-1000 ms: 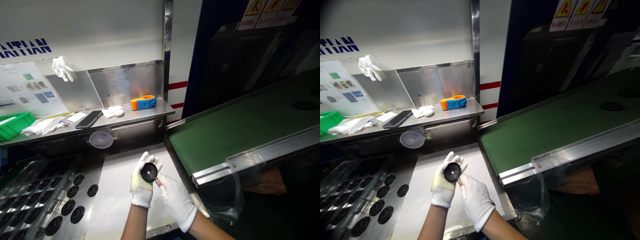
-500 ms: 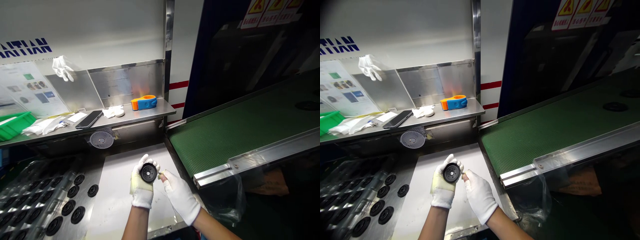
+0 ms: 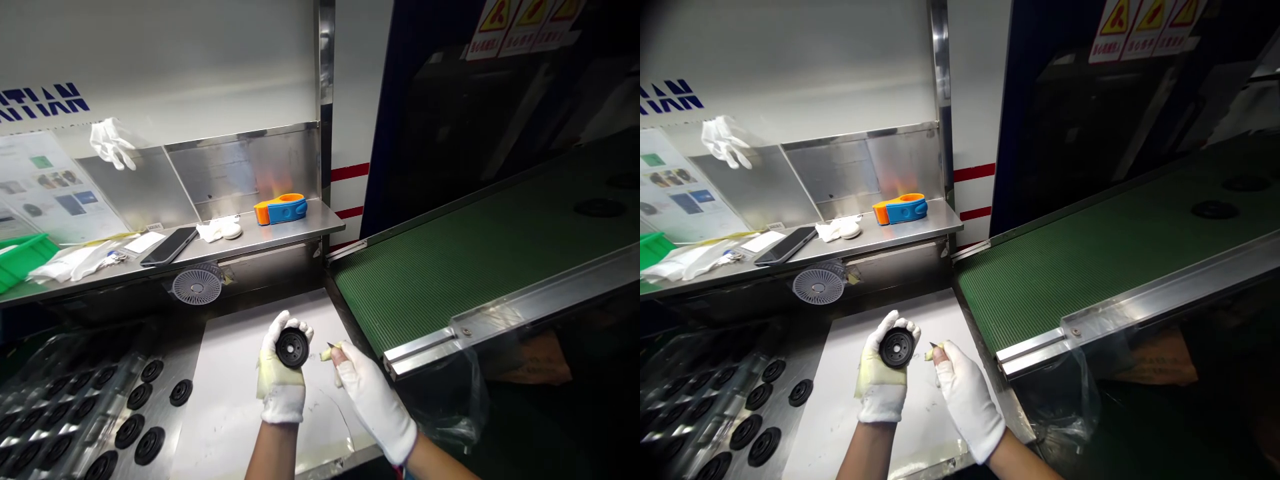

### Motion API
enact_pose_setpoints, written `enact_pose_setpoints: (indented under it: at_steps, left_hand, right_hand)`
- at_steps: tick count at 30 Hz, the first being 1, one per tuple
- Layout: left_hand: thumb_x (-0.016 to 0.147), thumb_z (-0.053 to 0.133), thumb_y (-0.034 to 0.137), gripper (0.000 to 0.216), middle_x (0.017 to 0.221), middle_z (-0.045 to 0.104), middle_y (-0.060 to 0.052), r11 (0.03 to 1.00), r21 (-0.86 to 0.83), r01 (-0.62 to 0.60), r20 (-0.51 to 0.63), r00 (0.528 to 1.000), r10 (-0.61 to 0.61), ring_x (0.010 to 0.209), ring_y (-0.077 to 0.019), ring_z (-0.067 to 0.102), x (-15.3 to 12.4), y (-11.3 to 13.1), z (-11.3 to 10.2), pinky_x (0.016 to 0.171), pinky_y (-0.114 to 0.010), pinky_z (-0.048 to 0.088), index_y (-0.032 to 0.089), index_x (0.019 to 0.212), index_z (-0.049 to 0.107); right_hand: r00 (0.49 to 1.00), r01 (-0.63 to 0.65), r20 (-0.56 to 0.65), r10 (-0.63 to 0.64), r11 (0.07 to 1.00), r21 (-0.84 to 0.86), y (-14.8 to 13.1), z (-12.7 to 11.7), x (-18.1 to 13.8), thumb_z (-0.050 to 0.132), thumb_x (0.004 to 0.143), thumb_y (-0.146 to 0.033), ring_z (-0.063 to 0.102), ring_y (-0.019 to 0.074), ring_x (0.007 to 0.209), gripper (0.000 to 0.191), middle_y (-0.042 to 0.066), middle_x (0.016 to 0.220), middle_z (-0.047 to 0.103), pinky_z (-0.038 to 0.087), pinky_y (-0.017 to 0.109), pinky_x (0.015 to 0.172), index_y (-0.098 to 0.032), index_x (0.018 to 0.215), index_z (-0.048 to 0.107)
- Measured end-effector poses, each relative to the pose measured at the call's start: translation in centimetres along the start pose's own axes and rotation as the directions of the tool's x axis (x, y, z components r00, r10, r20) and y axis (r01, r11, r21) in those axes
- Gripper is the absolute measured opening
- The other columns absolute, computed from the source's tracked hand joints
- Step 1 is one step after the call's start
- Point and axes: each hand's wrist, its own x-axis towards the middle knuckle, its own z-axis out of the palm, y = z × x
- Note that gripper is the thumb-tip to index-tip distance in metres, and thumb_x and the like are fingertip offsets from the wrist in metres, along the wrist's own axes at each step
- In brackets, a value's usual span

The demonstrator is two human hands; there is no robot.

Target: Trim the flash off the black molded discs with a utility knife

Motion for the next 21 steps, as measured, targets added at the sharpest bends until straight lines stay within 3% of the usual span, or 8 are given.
enact_pose_setpoints:
  at_steps: [6, 9, 12, 16, 21]
  left_hand:
    - [0.073, 0.066, 0.021, 0.012, 0.074, 0.055, -0.002, 0.988, 0.011, 0.156, 0.086, 0.984, -0.157, 0.07, -0.0168, 0.057, -1.0, -0.4, 1.2, 0.06, -0.028, 0.049, 0.016, 0.083, 0.062]
    - [0.073, 0.065, 0.02, 0.011, 0.073, 0.055, -0.002, 0.991, 0.006, 0.132, 0.081, 0.988, -0.133, 0.07, -0.0162, 0.057, -1.1, -0.7, 1.4, 0.065, -0.03, 0.05, 0.016, 0.083, 0.061]
    - [0.074, 0.065, 0.019, 0.016, 0.075, 0.056, -0.002, 0.996, -0.002, 0.088, 0.042, 0.995, -0.087, 0.072, -0.0166, 0.058, -1.0, -1.1, 1.3, 0.071, -0.033, 0.052, 0.015, 0.088, 0.062]
    - [0.073, 0.065, 0.017, 0.014, 0.074, 0.055, -0.003, 0.993, -0.035, 0.11, 0.014, 0.994, -0.11, 0.073, -0.0164, 0.057, -0.8, -1.2, 1.3, 0.073, -0.033, 0.052, 0.014, 0.086, 0.062]
    - [0.071, 0.064, 0.014, 0.008, 0.073, 0.055, -0.003, 0.98, -0.075, 0.186, 0.045, 0.982, -0.183, 0.071, -0.0157, 0.057, -0.9, -1.4, 1.7, 0.066, -0.029, 0.053, 0.014, 0.078, 0.06]
  right_hand:
    - [0.991, 0.118, -0.011, -0.133, 0.914, -0.387, 0.6, -0.3, 0.3, 0.032, 0.095, -0.04, 0.046, 0.0116, 0.055, 0.036, -0.004, 0.06, 0.05, 0.028, 0.026, 0.053, -0.021, 0.067, 0.045]
    - [0.983, 0.164, 0.006, -0.183, 0.866, -0.472, 0.6, -0.3, 0.0, 0.034, 0.094, -0.038, 0.046, 0.0112, 0.055, 0.034, -0.003, 0.06, 0.052, 0.025, 0.026, 0.053, -0.021, 0.068, 0.045]
    - [0.979, 0.194, 0.038, -0.2, 0.857, -0.477, 0.4, -0.2, -0.5, 0.034, 0.094, -0.037, 0.047, 0.0112, 0.055, 0.033, -0.003, 0.061, 0.053, 0.025, 0.026, 0.054, -0.021, 0.067, 0.045]
    - [0.985, 0.171, 0.081, -0.152, 0.918, -0.357, 0.3, -0.3, -0.7, 0.033, 0.095, -0.041, 0.046, 0.0109, 0.054, 0.035, -0.004, 0.059, 0.05, 0.026, 0.026, 0.052, -0.022, 0.066, 0.041]
    - [0.992, 0.117, -0.002, -0.124, 0.936, -0.332, 0.8, -0.9, -0.3, 0.028, 0.095, -0.044, 0.046, 0.0122, 0.055, 0.038, -0.003, 0.06, 0.048, 0.028, 0.027, 0.053, -0.022, 0.067, 0.041]
